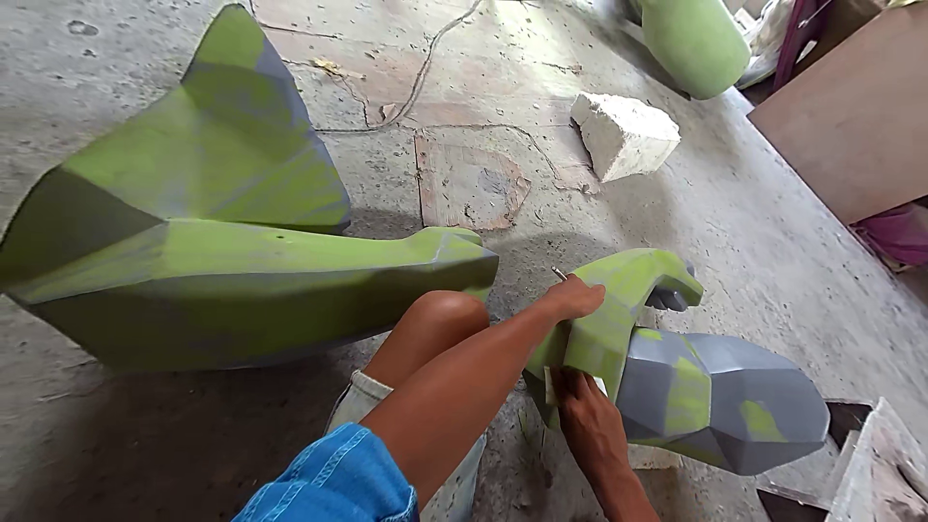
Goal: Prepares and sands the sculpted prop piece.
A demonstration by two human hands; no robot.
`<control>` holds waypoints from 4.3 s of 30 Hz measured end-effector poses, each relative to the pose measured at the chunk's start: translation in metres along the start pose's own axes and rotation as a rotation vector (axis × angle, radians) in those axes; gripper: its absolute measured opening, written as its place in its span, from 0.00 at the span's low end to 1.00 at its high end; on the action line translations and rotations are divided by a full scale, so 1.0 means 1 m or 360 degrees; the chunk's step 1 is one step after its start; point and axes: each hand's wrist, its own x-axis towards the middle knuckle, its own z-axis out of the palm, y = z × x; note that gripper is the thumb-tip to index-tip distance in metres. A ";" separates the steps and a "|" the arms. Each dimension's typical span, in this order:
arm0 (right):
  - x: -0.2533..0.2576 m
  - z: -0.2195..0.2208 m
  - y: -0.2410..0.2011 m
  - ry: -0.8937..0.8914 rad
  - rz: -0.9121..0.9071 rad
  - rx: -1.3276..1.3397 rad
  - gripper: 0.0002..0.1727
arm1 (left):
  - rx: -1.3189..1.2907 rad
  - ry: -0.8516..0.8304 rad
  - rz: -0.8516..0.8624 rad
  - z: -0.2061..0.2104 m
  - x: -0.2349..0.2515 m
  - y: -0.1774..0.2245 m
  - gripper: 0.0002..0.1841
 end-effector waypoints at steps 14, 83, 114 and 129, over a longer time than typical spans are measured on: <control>-0.027 -0.021 0.023 -0.0195 -0.0240 -0.0363 0.17 | 0.0010 -0.0048 -0.0010 -0.005 -0.001 -0.001 0.41; 0.027 -0.007 0.040 -0.0283 0.0056 0.0193 0.17 | 0.0065 0.0044 -0.0027 -0.019 0.009 -0.003 0.39; -0.007 -0.011 0.077 -0.0164 0.0080 -0.0176 0.21 | 0.0173 -0.0042 -0.0055 -0.006 0.007 0.000 0.40; 0.033 -0.023 0.106 -0.0421 0.0139 0.0279 0.21 | 0.0239 -0.0043 -0.0040 -0.002 0.017 -0.006 0.41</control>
